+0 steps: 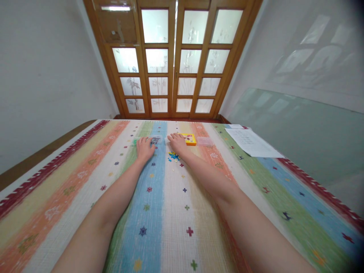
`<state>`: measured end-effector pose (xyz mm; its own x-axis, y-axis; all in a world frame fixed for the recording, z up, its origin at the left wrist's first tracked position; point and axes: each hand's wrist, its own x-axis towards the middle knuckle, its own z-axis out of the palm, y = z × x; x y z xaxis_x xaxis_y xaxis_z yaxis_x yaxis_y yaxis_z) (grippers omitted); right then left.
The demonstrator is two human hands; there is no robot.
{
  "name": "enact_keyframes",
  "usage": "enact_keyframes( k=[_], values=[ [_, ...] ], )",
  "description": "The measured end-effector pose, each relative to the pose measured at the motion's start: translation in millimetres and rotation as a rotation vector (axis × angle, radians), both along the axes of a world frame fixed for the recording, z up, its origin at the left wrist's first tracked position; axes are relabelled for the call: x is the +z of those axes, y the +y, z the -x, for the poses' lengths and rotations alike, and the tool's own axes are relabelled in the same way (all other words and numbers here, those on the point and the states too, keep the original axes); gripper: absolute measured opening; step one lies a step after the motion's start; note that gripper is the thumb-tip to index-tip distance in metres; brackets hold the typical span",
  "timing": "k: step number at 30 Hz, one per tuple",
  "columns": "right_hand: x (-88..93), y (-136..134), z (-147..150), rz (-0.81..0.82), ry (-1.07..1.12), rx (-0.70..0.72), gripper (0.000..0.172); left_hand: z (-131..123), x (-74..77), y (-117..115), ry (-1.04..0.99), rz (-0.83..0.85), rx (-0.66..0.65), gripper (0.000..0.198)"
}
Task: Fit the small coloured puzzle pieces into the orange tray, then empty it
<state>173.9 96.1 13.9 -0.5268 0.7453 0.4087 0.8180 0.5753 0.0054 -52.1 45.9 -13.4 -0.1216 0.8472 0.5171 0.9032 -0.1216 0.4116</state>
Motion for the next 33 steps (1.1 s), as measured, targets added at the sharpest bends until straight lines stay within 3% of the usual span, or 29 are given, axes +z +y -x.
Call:
enact_keyframes(
  k=[7, 15, 20, 25, 29, 33],
  values=[
    [-3.9, 10, 20, 0.027, 0.016, -0.028, 0.030, 6, -5.9, 3, -0.048, 0.064, 0.032, 0.041],
    [-4.5, 20, 69, 0.120, 0.037, 0.101, 0.065, 15, -4.7, 5, -0.048, 0.040, 0.034, 0.042],
    [-8.1, 22, 86, 0.127, 0.002, 0.091, 0.062, 23, -6.9, 6, -0.056, 0.059, 0.006, 0.046],
    [-2.5, 11, 72, 0.058, 0.056, 0.160, 0.052, 21, -6.0, 10, -0.111, 0.009, -0.030, 0.050],
    [6.4, -3, 47, 0.039, 0.217, 0.199, 0.042, 12, -0.3, 10, -0.274, -0.069, -0.272, 0.054],
    [9.0, -16, 15, 0.078, 0.326, 0.315, 0.035, -6, 4.7, 3, -0.439, -0.030, -0.446, 0.055]
  ],
)
